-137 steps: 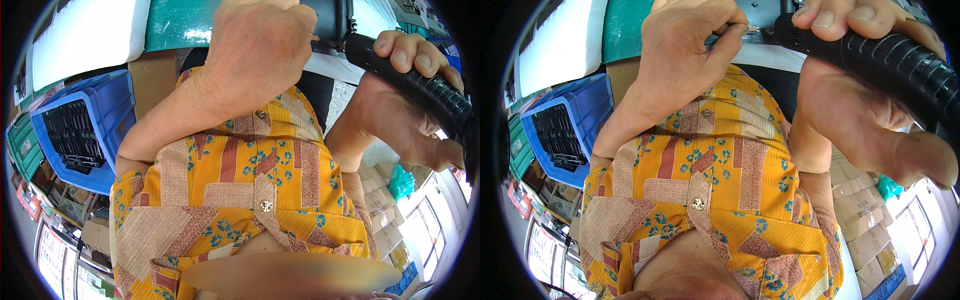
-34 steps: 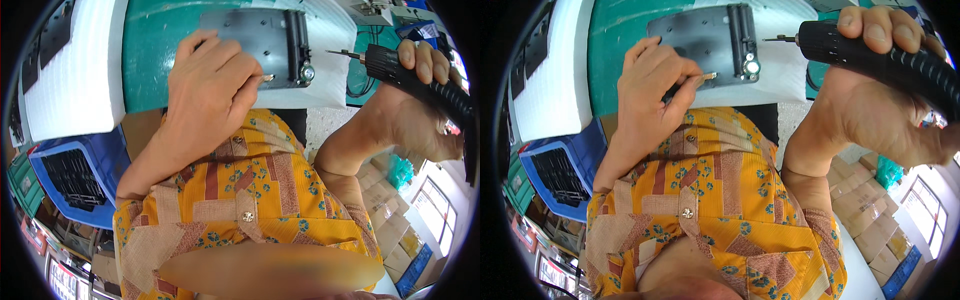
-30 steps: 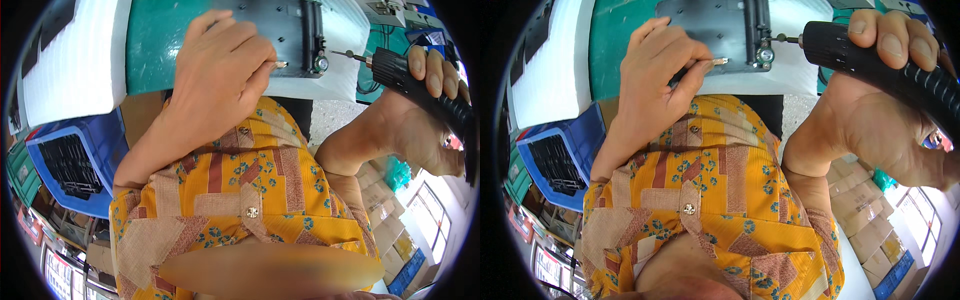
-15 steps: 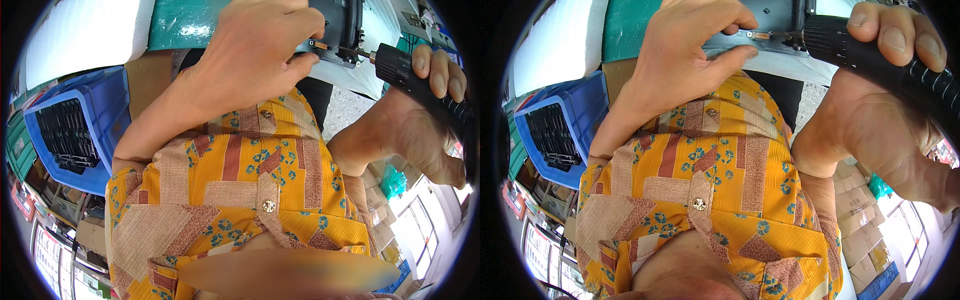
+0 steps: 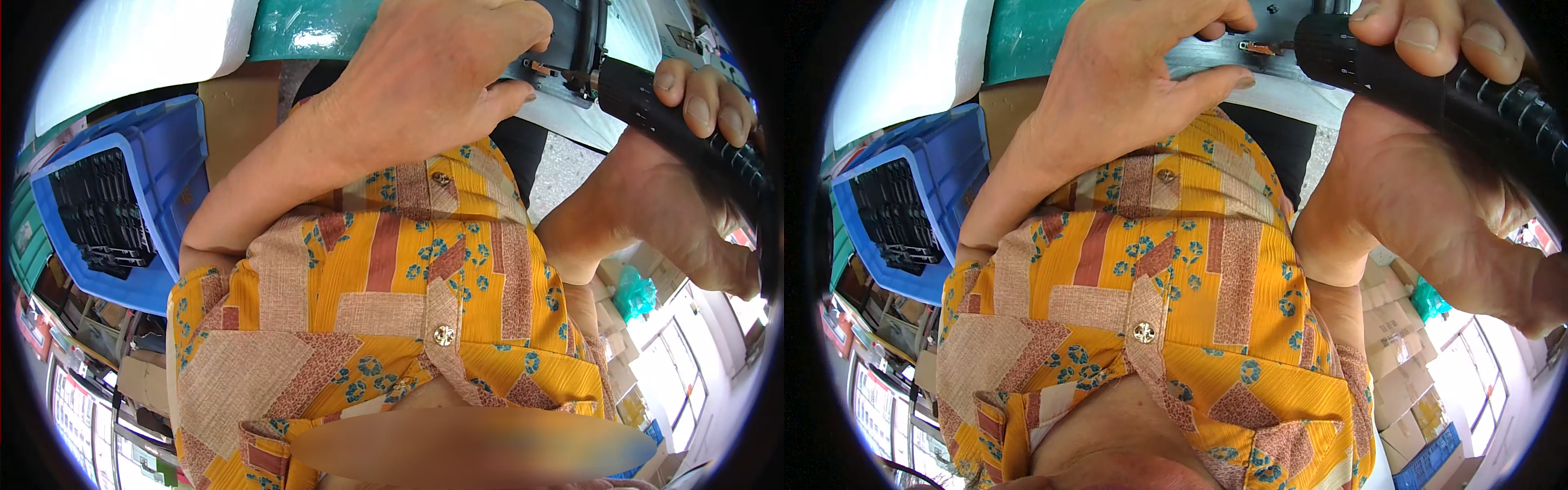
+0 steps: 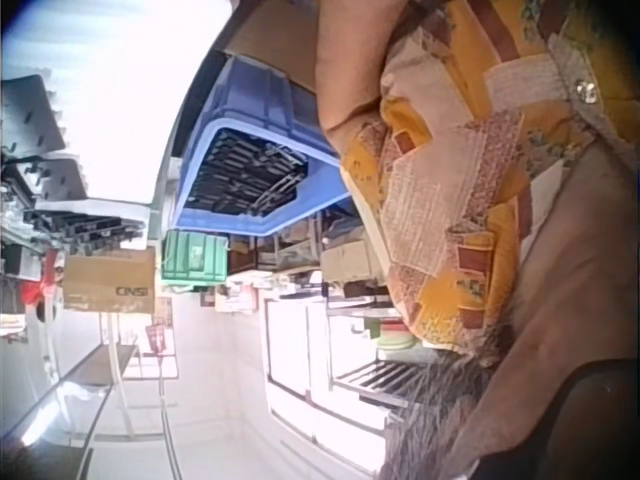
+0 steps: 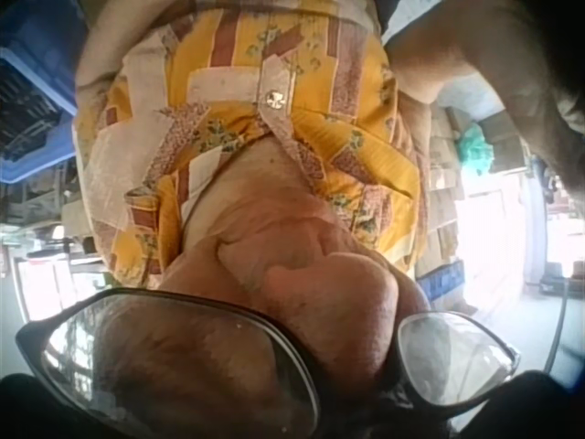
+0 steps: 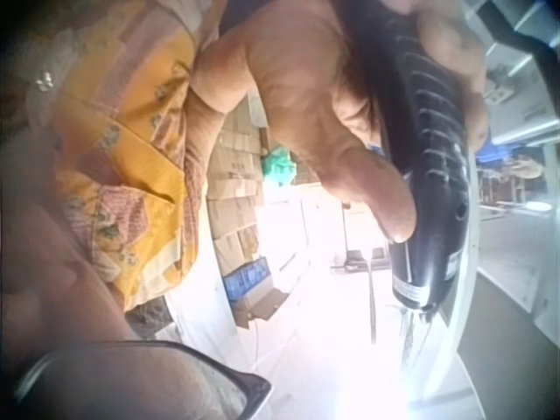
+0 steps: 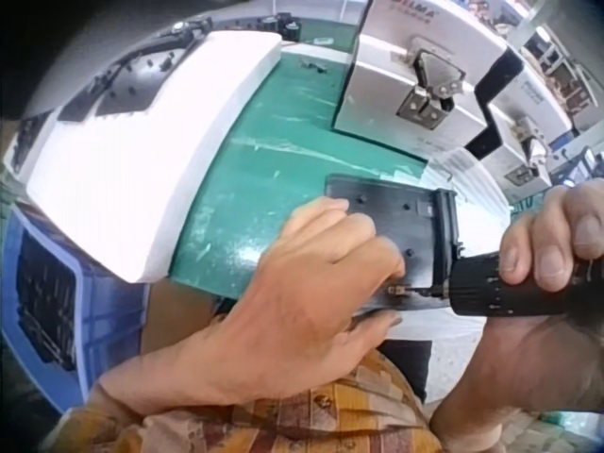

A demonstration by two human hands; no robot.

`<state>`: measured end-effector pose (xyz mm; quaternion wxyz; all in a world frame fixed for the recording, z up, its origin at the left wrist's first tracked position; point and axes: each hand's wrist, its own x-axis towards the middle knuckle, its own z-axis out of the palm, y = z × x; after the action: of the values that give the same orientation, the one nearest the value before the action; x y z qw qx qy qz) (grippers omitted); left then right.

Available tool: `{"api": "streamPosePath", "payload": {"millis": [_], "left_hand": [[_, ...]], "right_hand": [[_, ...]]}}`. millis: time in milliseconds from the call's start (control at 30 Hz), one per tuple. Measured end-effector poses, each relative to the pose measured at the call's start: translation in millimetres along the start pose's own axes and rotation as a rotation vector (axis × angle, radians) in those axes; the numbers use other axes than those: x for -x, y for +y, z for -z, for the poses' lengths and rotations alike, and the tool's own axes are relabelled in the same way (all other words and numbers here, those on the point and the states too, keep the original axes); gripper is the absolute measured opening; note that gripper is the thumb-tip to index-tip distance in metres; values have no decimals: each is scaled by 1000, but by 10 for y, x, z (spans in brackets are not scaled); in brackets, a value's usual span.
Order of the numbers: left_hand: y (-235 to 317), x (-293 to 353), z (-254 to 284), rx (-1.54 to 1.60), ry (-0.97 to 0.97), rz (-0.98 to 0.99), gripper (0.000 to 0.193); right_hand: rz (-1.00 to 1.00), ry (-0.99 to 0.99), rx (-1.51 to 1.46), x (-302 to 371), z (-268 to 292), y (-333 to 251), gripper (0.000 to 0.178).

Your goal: Assembling a plastic electronic housing by inserting components and securing them with screws.

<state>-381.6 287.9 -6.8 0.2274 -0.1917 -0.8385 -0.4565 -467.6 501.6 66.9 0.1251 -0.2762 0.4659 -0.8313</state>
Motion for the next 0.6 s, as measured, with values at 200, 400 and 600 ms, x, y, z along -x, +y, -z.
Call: {"api": "streamPosePath", "payload": {"millis": [200, 400, 600], "left_hand": [[-8, -1, -23, 4, 14, -14, 39], [-85, 55, -117, 126, 138, -49, 38], [1, -14, -29, 24, 15, -9, 38]], "right_hand": [[-4, 10, 23, 2, -16, 18, 85], [-6, 13, 30, 10, -31, 31, 86], [-3, 24, 48, 25, -50, 20, 87]]}}
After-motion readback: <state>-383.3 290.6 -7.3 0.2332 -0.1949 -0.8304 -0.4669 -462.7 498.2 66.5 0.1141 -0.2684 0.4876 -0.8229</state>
